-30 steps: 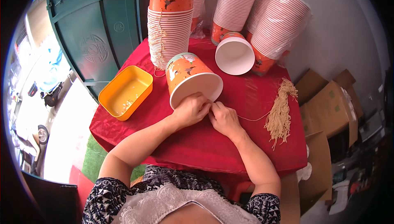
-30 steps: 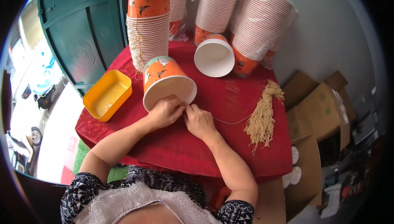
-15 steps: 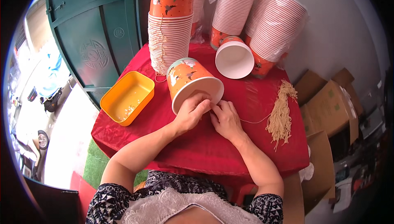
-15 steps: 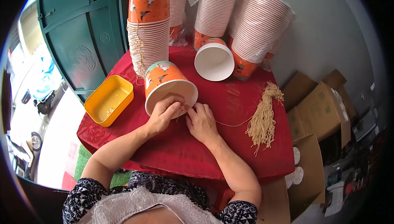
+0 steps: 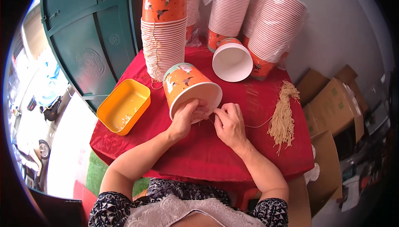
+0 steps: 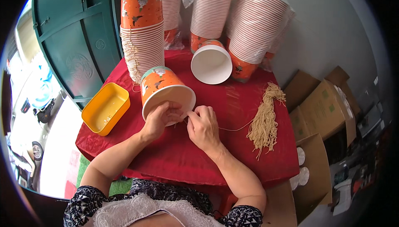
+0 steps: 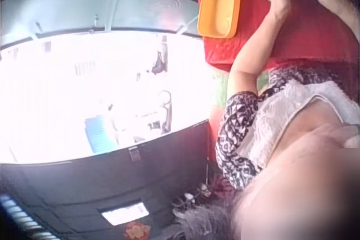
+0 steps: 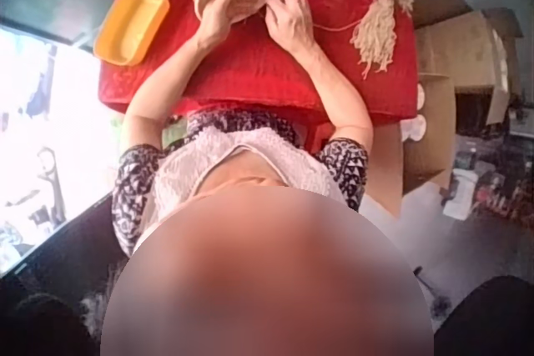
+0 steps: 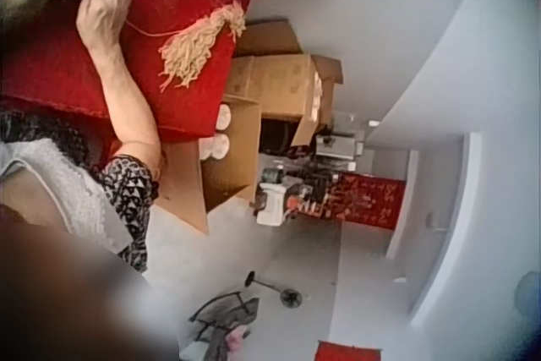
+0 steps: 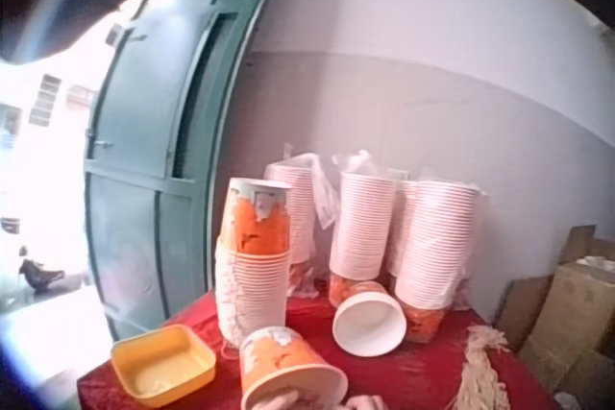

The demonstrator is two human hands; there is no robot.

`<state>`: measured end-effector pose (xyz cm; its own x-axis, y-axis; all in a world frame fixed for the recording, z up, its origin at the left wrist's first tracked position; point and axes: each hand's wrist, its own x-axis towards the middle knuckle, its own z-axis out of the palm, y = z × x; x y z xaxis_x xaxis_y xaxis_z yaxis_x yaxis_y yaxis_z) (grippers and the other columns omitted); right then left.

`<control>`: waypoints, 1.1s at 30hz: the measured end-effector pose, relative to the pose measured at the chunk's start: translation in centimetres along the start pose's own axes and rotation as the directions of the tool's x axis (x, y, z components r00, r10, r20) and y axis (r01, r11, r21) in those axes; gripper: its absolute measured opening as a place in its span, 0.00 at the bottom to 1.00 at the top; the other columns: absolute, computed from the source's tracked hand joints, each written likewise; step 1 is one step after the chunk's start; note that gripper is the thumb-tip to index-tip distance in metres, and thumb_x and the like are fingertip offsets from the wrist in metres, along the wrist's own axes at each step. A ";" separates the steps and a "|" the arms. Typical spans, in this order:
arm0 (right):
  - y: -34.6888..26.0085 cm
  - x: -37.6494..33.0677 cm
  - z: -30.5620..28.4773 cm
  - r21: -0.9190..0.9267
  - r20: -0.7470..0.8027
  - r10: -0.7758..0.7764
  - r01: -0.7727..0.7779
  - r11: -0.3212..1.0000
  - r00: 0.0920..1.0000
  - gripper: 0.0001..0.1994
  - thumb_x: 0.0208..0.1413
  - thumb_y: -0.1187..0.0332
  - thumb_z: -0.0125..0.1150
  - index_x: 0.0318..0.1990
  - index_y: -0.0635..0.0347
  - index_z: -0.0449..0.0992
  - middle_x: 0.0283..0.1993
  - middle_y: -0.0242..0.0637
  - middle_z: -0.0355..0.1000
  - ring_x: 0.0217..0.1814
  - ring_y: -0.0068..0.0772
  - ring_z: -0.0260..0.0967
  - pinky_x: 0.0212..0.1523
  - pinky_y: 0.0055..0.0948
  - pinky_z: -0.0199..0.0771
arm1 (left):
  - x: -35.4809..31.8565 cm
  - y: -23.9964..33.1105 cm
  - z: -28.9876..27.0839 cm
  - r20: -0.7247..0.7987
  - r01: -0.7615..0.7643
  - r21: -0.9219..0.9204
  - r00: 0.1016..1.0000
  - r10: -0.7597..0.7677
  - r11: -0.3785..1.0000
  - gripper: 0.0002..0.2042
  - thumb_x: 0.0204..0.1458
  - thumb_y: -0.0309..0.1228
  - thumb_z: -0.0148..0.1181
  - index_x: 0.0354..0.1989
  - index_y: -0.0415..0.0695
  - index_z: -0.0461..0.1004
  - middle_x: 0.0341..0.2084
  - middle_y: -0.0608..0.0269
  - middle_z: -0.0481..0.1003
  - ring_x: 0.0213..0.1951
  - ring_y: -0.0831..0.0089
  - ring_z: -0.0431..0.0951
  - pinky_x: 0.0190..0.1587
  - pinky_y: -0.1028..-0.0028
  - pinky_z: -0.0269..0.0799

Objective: Attaching elastic strings to pre-punched holes in paper bowls for packaging.

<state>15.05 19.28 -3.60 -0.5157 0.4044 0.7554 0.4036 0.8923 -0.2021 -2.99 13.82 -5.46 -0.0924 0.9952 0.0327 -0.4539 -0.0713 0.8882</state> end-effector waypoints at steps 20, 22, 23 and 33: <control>-0.2 -0.2 -0.5 0.117 0.047 0.033 -0.039 0.992 0.998 0.07 0.51 0.80 0.59 0.39 0.65 0.77 0.30 0.41 0.68 0.25 0.42 0.72 0.25 0.36 0.74 | 0.0 0.0 0.3 -0.018 -0.009 -0.071 1.000 0.007 0.997 0.21 0.63 0.42 0.45 0.49 0.33 0.69 0.41 0.50 0.74 0.42 0.61 0.78 0.46 0.64 0.76; 0.0 -0.3 -0.4 0.109 0.040 0.020 -0.025 0.994 0.999 0.08 0.51 0.80 0.59 0.39 0.65 0.77 0.29 0.41 0.69 0.25 0.42 0.72 0.24 0.36 0.74 | 0.0 -0.1 0.6 -0.021 -0.020 -0.166 1.000 0.017 0.986 0.20 0.63 0.42 0.44 0.49 0.34 0.68 0.42 0.51 0.72 0.44 0.60 0.77 0.46 0.60 0.77; 0.1 -0.2 -0.4 0.112 0.051 0.018 -0.024 0.993 0.999 0.08 0.51 0.80 0.59 0.39 0.65 0.77 0.29 0.41 0.69 0.25 0.42 0.72 0.24 0.36 0.74 | 0.3 -0.2 0.6 -0.028 -0.020 -0.174 0.999 0.015 0.985 0.20 0.63 0.42 0.44 0.49 0.34 0.68 0.42 0.51 0.72 0.44 0.60 0.77 0.46 0.60 0.77; 0.3 0.3 -1.1 0.181 -0.047 -0.071 0.079 0.980 0.996 0.11 0.47 0.85 0.56 0.39 0.68 0.77 0.29 0.46 0.76 0.25 0.43 0.75 0.24 0.33 0.76 | 0.5 0.4 0.9 -0.026 -0.016 -0.387 1.000 0.006 0.922 0.27 0.65 0.49 0.38 0.56 0.35 0.63 0.49 0.50 0.68 0.49 0.52 0.74 0.52 0.49 0.74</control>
<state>15.91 19.47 -2.75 -0.5070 0.3297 0.7964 0.2186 0.9429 -0.2512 -2.43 14.37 -4.73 -0.1183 0.9926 0.0258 -0.7601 -0.1072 0.6409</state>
